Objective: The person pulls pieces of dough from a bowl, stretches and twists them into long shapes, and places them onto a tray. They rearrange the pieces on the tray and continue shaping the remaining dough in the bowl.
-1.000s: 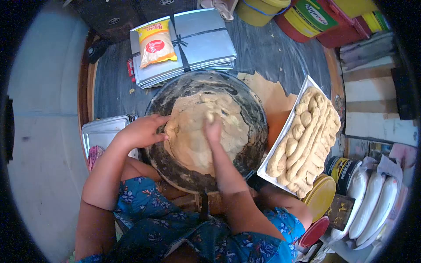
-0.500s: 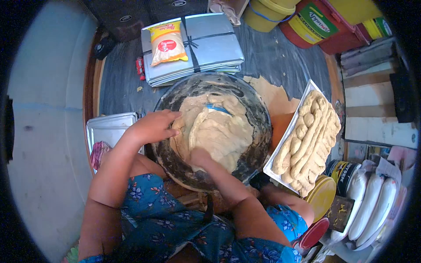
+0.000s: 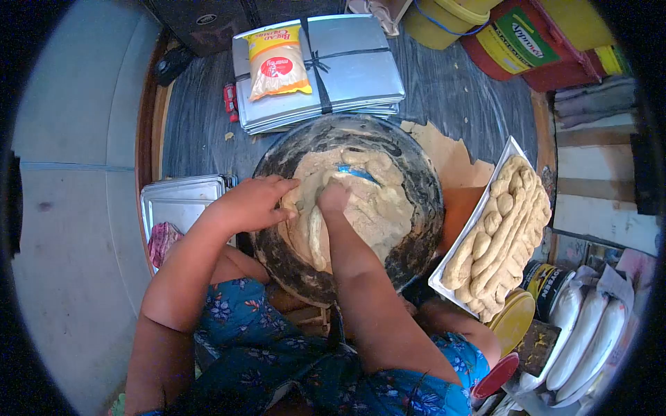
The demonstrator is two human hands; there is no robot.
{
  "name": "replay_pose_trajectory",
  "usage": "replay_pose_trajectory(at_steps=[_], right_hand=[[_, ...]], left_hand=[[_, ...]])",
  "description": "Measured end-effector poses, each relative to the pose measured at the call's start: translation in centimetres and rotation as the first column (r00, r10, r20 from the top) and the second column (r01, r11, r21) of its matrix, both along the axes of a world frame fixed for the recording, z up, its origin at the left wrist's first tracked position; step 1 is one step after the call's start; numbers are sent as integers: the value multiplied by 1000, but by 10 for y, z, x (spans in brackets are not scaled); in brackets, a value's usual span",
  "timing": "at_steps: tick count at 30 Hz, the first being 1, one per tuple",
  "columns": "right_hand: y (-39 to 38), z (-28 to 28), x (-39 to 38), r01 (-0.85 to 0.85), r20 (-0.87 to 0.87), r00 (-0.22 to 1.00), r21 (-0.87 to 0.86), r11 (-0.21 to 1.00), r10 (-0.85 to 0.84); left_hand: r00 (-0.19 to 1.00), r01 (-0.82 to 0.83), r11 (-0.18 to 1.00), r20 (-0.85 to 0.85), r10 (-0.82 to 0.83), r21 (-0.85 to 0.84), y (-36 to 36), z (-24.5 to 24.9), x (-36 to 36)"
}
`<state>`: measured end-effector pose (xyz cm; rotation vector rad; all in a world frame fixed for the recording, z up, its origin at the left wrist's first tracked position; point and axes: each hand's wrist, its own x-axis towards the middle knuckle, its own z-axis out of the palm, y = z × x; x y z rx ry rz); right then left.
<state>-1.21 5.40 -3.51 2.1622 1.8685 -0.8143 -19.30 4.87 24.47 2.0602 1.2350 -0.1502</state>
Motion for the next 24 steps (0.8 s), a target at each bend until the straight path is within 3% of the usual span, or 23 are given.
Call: replay_pose_trajectory(at_steps=[3, 6, 9, 12, 15, 17, 19, 20, 24], right_hand=[[-33, 35, -2, 103, -313, 946, 29, 994, -89], [-85, 43, -9, 165, -516, 850, 72, 984, -105], [-136, 43, -10, 158, -594, 796, 393, 906, 119], [-153, 69, 15, 292, -753, 579, -167, 942, -314], [-158, 100, 55, 418, -800, 399, -275, 866, -447], [-154, 125, 80, 498, -784, 116, -486, 718, -610], [-145, 154, 98, 458, -797, -129, -575, 678, -590], [-139, 168, 101, 423, -811, -152, -570, 704, -565], [-95, 176, 112, 348, -845, 31, -491, 799, -533]], left_hand=[[1000, -12, 1000, 1, 12, -15, 2, 4, -1], [1000, -4, 1000, 29, 4, -7, 0, 3, -3], [999, -9, 1000, 48, 9, -12, -4, 2, -4], [998, -6, 1000, 60, 6, -3, -8, 3, -6], [997, -26, 999, 77, 24, 23, -13, -4, -11], [996, -40, 999, 82, 37, 37, -14, -8, -14], [996, -46, 998, 79, 42, 44, -13, -9, -16], [996, -49, 998, 74, 45, 43, -12, -10, -17], [998, -42, 999, 54, 44, -28, -12, -4, -15]])
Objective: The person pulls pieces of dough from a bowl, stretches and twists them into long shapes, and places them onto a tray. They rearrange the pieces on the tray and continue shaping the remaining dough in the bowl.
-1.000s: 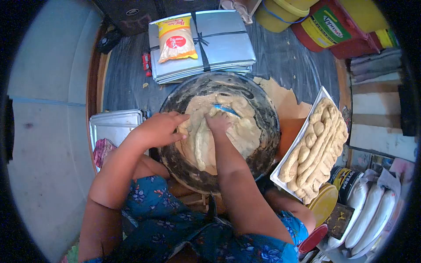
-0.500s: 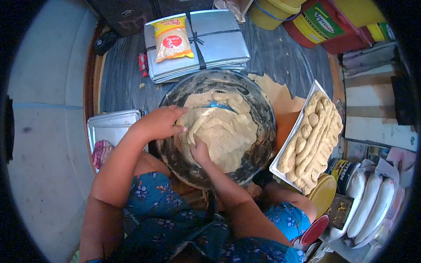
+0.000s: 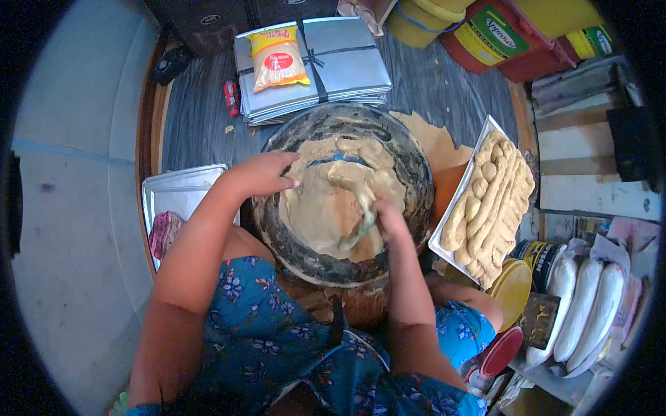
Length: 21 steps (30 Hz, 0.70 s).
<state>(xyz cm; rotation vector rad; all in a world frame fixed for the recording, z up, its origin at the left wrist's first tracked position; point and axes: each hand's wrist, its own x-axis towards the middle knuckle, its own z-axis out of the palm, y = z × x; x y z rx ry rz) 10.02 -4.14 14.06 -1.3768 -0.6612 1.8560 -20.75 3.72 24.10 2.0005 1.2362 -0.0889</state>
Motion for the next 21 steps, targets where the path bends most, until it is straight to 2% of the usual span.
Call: replay_pose_trajectory(at_steps=[1, 3, 5, 6, 7, 8, 11, 13, 15, 18, 21], right_hand=[[19, -6, 4, -61, 37, 997, 4, 998, 61], [65, -6, 8, -310, 244, 918, -50, 950, 312], [99, -27, -3, -298, 656, 741, 128, 946, 144], [110, -48, -10, -276, 807, 590, 247, 929, -39], [118, -73, -17, -284, 885, 403, 363, 888, -233], [121, -90, -24, -318, 885, 197, 464, 827, -422], [117, -113, -49, -397, 960, 267, 185, 899, -80], [112, -137, -61, -624, 905, 306, -45, 780, 296], [97, -148, -81, -694, 853, 276, -143, 705, 444], [62, -176, -106, -695, 974, -39, -186, 695, 221], [53, -183, -111, -639, 979, -122, -204, 742, 164]], left_hand=[[1000, 7, 1000, -4, -7, -28, 1, 4, 1], [1000, 9, 1000, 8, -9, -21, 1, 5, 2], [1000, 11, 1000, 8, -11, -18, 2, 3, 3], [1000, 12, 1000, 4, -12, -18, 3, 1, 3], [1000, 11, 1000, -1, -11, -18, 3, 0, 3], [1000, 17, 1000, -2, -17, -20, 4, 0, 4], [1000, 27, 999, -12, -28, -21, 8, 0, 7], [999, 31, 999, -14, -31, -18, 9, 2, 10], [998, 41, 999, -41, -43, -31, 10, 0, 12], [996, 59, 997, -63, -62, -54, 10, -1, 14], [994, 74, 995, -71, -79, -69, 12, -4, 14]])
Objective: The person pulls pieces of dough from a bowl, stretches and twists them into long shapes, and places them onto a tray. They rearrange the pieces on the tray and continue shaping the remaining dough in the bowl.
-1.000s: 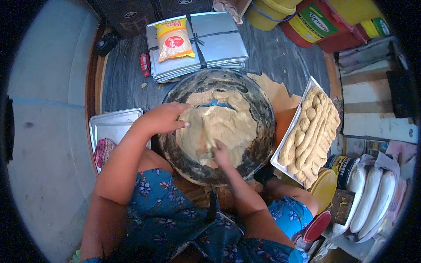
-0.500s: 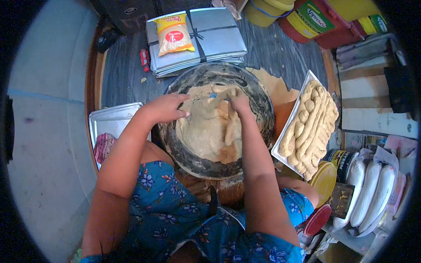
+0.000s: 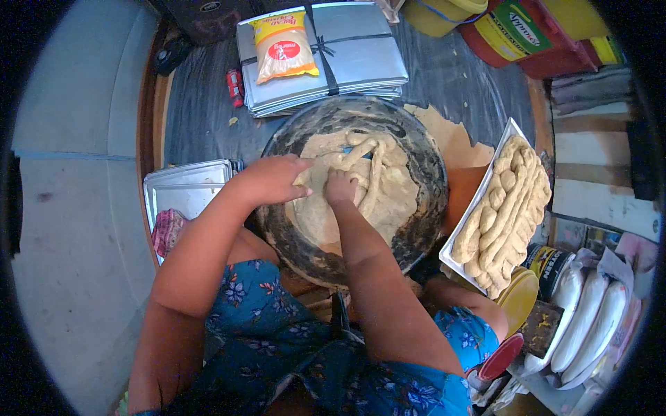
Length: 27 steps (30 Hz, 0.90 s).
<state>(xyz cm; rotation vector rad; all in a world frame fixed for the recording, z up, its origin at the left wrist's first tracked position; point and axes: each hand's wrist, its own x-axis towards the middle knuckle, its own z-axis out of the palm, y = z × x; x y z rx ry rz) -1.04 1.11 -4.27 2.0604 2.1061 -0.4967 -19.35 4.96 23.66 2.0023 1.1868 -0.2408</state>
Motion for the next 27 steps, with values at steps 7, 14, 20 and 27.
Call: replay_pose_trajectory(at_steps=[7, 14, 20, 27], right_hand=[[13, 53, 62, 182, -480, 821, -291, 939, -308], [-36, 66, 110, 258, -786, 458, -330, 908, -416], [-49, 147, 79, -66, -745, 550, -491, 869, -378], [0, 78, 29, 14, -338, 938, -188, 982, -78]], left_hand=[[1000, -8, 1000, 7, 8, -7, 2, 1, 1], [999, -10, 1000, 40, 11, -17, -2, -1, 0], [998, -5, 1000, 63, 4, 16, -6, -3, -1], [997, -23, 999, 81, 20, 31, -7, 8, -1]])
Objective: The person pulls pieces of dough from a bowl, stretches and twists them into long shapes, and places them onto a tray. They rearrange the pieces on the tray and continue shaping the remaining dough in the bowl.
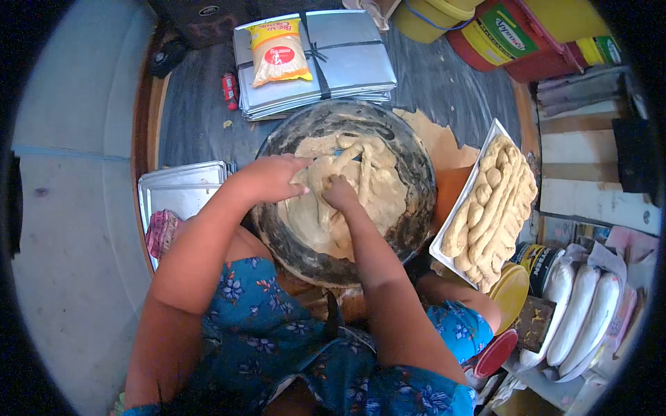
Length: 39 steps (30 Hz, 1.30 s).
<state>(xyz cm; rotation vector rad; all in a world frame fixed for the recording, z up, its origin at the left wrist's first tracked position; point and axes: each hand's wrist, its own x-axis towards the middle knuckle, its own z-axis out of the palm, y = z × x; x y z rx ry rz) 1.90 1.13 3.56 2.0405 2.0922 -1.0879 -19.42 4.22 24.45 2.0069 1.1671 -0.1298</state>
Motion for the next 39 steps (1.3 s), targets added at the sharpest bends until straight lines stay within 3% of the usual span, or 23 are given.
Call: replay_pose_trajectory(at_steps=[4, 8, 11, 13, 15, 17, 19, 22, 25, 27, 29, 31, 33, 35, 37, 39], right_hand=[[18, -23, -49, -32, 241, 968, -174, 984, 74], [13, -73, -68, 66, 363, 929, 19, 998, -68], [41, -72, -45, 171, 92, 983, -181, 969, -156], [56, -92, -20, 208, -117, 969, -81, 975, -217], [69, -129, 0, 414, -190, 894, 6, 910, -406], [87, -86, 5, 612, -352, 632, -320, 723, -691], [105, -98, 24, 645, -571, 237, -513, 566, -786], [120, -72, 52, 585, -663, 4, -606, 539, -749], [118, -26, 76, 557, -729, -131, -615, 559, -672], [101, 43, 76, 609, -775, -70, -532, 589, -628], [83, 59, 92, 638, -831, -1, -428, 640, -556], [54, 94, 103, 542, -881, -133, -447, 712, -453], [21, 137, 105, 454, -923, -156, -383, 804, -352], [-11, 162, 95, 449, -945, -12, -297, 843, -327], [-40, 157, 81, 454, -863, 375, -147, 879, -338], [-70, 149, 52, 347, -654, 617, -273, 897, -438]], left_hand=[[1000, -6, 1000, 9, 6, -1, 0, 0, -5], [1000, -3, 1000, -1, 3, -2, 3, -3, -11], [1000, -2, 1000, -9, 2, -11, 8, -3, -14], [1000, 2, 1000, -14, -2, -21, 10, -4, -13], [1000, 16, 1000, -1, -16, -21, 11, -7, -11], [1000, 15, 999, -3, -15, -31, 11, -9, -10], [1000, 1, 999, -19, -2, -48, 11, -9, -9], [1000, -6, 999, 12, 7, -41, 9, -12, -11], [1000, -15, 999, 16, 15, -33, 7, -16, -11], [1000, -9, 999, 2, 9, -46, 7, -14, -9], [1000, -7, 999, -6, 7, -51, 5, -11, -7], [1000, -8, 999, -4, 8, -49, 2, -9, -4], [1000, 8, 1000, 3, -8, 18, 0, -17, -2], [1000, 23, 998, 0, -23, 57, -2, -18, -1], [999, 32, 997, -10, -32, 76, -3, -15, 1], [1000, 20, 995, 10, -21, 102, -6, -12, 3]])
